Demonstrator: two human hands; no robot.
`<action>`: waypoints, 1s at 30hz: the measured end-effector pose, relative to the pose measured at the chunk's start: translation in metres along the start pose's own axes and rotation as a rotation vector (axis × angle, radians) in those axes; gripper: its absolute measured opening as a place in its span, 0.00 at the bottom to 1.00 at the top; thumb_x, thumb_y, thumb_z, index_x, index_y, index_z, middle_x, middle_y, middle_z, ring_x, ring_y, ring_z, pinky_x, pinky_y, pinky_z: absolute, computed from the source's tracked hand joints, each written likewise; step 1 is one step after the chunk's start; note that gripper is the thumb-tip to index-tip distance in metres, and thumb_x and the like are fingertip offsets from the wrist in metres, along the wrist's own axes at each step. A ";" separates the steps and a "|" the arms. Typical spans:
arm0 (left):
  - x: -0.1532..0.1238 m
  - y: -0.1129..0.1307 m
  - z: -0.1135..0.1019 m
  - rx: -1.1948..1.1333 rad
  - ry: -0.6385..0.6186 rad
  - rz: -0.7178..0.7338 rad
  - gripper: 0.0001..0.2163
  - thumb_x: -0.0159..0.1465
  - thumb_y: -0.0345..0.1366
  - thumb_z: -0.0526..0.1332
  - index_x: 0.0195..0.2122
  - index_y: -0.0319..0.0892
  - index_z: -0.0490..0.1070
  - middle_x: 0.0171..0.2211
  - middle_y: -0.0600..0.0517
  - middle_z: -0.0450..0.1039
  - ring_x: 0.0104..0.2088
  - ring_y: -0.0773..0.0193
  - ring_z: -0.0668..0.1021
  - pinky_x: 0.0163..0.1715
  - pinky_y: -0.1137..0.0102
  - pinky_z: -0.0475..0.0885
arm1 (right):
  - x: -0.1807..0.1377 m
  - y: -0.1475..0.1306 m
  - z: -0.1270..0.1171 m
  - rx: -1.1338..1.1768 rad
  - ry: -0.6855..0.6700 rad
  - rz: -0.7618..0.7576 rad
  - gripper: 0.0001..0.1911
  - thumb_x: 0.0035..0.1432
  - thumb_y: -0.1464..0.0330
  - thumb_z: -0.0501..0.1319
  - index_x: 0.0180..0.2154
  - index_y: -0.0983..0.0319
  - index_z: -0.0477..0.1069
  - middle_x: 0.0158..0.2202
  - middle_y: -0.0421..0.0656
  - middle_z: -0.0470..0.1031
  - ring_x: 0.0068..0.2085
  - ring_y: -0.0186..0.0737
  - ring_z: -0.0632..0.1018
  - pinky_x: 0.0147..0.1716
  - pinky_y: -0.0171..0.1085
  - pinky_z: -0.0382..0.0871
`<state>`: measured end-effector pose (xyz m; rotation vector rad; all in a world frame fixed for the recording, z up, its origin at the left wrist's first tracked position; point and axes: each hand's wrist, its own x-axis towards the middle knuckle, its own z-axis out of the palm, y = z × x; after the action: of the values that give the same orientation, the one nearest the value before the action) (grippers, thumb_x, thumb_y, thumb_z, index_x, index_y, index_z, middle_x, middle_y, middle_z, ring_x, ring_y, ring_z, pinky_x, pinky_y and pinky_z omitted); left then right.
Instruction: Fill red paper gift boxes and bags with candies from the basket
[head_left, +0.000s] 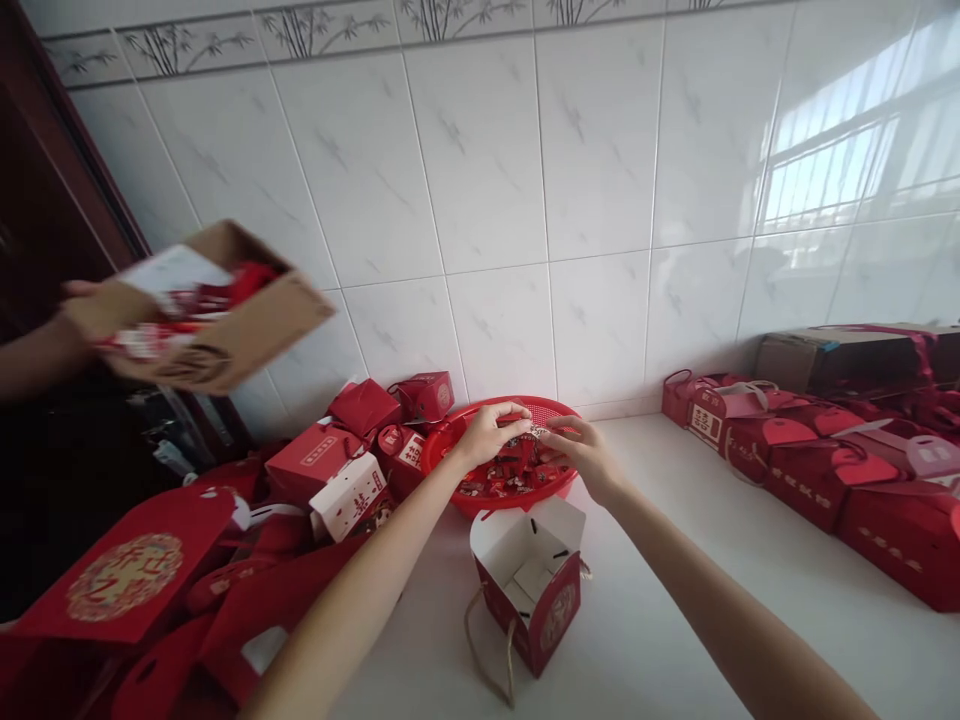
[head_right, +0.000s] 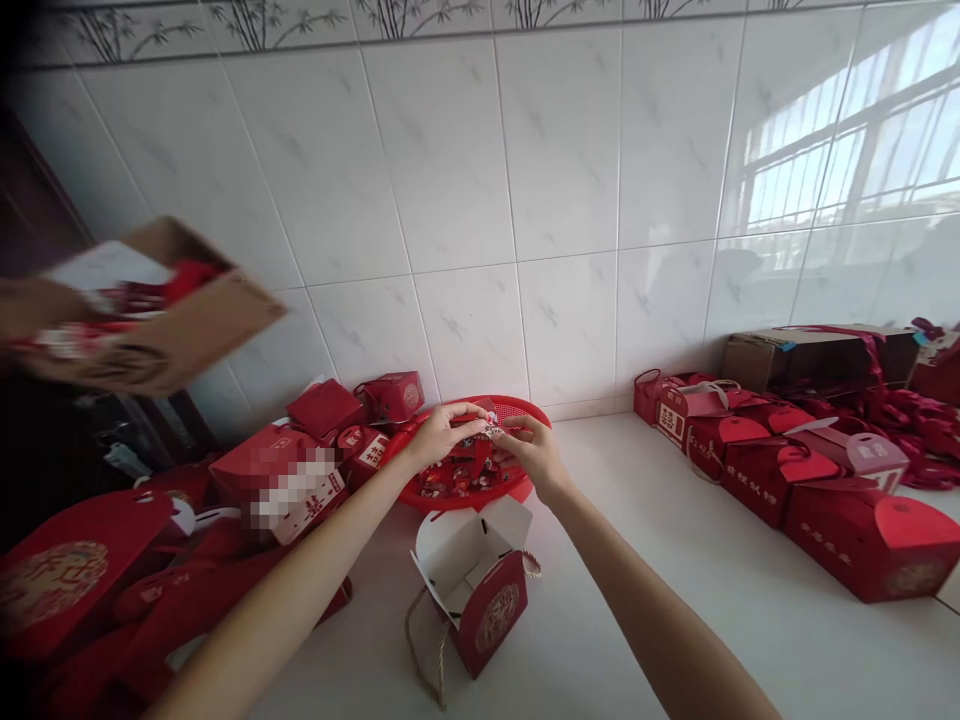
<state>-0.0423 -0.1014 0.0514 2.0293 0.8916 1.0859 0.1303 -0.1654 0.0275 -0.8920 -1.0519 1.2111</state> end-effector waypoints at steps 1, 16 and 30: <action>-0.001 -0.001 0.000 -0.002 0.020 0.001 0.16 0.55 0.48 0.67 0.36 0.40 0.77 0.37 0.49 0.80 0.41 0.56 0.78 0.44 0.65 0.72 | 0.002 0.002 0.003 0.042 0.013 -0.005 0.24 0.34 0.61 0.76 0.34 0.62 0.72 0.24 0.40 0.77 0.25 0.38 0.76 0.29 0.39 0.73; -0.004 0.002 0.009 -0.411 0.163 -0.331 0.11 0.54 0.44 0.64 0.28 0.40 0.74 0.26 0.50 0.77 0.32 0.61 0.78 0.31 0.71 0.68 | 0.017 0.017 -0.005 0.396 0.106 0.111 0.12 0.32 0.72 0.69 0.20 0.61 0.67 0.25 0.45 0.78 0.27 0.37 0.76 0.27 0.35 0.72; 0.001 0.011 0.025 -0.383 0.084 -0.239 0.11 0.54 0.40 0.68 0.36 0.41 0.80 0.40 0.48 0.81 0.44 0.57 0.79 0.47 0.63 0.72 | 0.017 0.020 0.003 0.365 0.056 0.076 0.16 0.30 0.74 0.72 0.21 0.61 0.67 0.23 0.36 0.73 0.28 0.32 0.73 0.26 0.31 0.66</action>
<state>-0.0175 -0.1119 0.0499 1.5333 0.8665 1.1157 0.1226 -0.1458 0.0117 -0.6807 -0.7254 1.3791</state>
